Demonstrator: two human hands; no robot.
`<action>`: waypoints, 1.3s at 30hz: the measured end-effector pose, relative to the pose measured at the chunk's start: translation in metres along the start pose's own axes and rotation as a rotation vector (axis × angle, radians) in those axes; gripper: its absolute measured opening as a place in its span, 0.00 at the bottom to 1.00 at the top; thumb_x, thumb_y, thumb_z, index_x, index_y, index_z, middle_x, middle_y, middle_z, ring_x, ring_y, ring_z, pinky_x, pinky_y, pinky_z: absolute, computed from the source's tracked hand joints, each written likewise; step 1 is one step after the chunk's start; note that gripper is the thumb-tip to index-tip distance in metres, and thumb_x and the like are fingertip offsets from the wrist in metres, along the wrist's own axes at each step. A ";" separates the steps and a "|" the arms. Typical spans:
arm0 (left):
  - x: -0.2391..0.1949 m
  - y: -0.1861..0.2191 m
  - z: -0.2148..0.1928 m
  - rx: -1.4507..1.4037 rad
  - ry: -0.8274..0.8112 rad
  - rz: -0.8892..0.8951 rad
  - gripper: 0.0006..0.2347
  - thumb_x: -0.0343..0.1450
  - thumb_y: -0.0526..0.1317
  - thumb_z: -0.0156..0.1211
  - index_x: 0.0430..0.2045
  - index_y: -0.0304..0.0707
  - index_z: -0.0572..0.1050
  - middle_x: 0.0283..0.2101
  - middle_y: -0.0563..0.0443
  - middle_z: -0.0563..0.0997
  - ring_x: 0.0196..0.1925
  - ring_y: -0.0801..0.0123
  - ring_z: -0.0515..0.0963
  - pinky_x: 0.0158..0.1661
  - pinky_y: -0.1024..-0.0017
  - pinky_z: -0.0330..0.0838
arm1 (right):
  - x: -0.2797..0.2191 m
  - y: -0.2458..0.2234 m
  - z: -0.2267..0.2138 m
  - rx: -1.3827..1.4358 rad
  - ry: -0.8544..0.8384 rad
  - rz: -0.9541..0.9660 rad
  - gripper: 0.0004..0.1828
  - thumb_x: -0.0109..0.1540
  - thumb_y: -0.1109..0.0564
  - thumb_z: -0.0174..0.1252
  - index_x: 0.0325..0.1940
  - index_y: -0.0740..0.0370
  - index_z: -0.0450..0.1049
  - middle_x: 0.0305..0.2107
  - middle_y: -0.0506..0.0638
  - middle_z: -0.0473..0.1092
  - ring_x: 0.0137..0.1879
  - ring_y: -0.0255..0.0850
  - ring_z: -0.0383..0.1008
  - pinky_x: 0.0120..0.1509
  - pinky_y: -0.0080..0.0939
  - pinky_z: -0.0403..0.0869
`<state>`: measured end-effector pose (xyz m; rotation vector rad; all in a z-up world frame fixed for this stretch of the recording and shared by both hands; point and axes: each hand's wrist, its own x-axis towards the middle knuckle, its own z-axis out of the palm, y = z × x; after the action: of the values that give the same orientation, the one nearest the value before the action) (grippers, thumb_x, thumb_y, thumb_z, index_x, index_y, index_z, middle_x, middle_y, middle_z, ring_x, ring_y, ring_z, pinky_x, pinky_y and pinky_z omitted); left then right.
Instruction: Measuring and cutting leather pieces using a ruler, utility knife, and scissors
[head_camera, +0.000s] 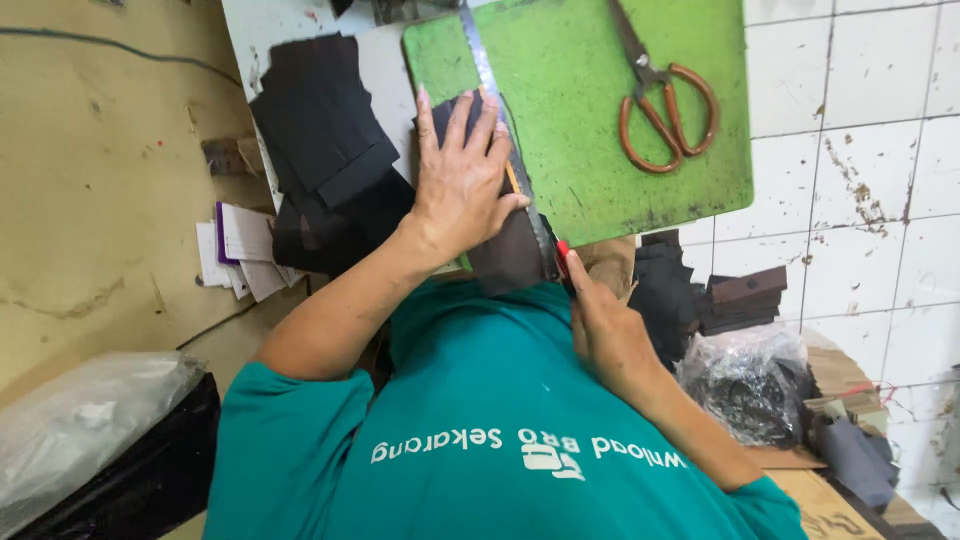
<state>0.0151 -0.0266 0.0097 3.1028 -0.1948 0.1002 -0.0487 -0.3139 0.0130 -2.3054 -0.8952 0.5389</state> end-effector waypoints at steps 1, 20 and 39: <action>-0.001 -0.003 0.000 0.009 0.012 0.004 0.39 0.63 0.70 0.65 0.59 0.35 0.75 0.69 0.38 0.71 0.74 0.41 0.61 0.69 0.26 0.33 | 0.008 -0.007 -0.010 -0.004 0.013 -0.008 0.42 0.69 0.63 0.50 0.84 0.53 0.40 0.43 0.59 0.70 0.39 0.57 0.73 0.33 0.51 0.68; -0.002 -0.056 -0.027 -0.513 0.001 -0.178 0.22 0.65 0.49 0.75 0.41 0.35 0.71 0.37 0.44 0.74 0.41 0.52 0.76 0.45 0.59 0.72 | 0.075 0.050 -0.012 -0.488 0.414 -0.049 0.35 0.67 0.61 0.54 0.79 0.57 0.57 0.36 0.56 0.58 0.35 0.54 0.62 0.31 0.52 0.63; -0.037 0.064 0.013 -1.843 0.797 -0.573 0.11 0.70 0.26 0.65 0.46 0.27 0.78 0.38 0.43 0.85 0.38 0.72 0.81 0.39 0.69 0.81 | 0.139 -0.020 -0.057 0.770 0.321 -0.116 0.08 0.66 0.60 0.64 0.49 0.64 0.78 0.26 0.51 0.75 0.34 0.34 0.74 0.44 0.39 0.73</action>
<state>-0.0285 -0.0864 -0.0044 1.0601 0.3985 0.6313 0.0697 -0.2253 0.0468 -1.5667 -0.5292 0.3594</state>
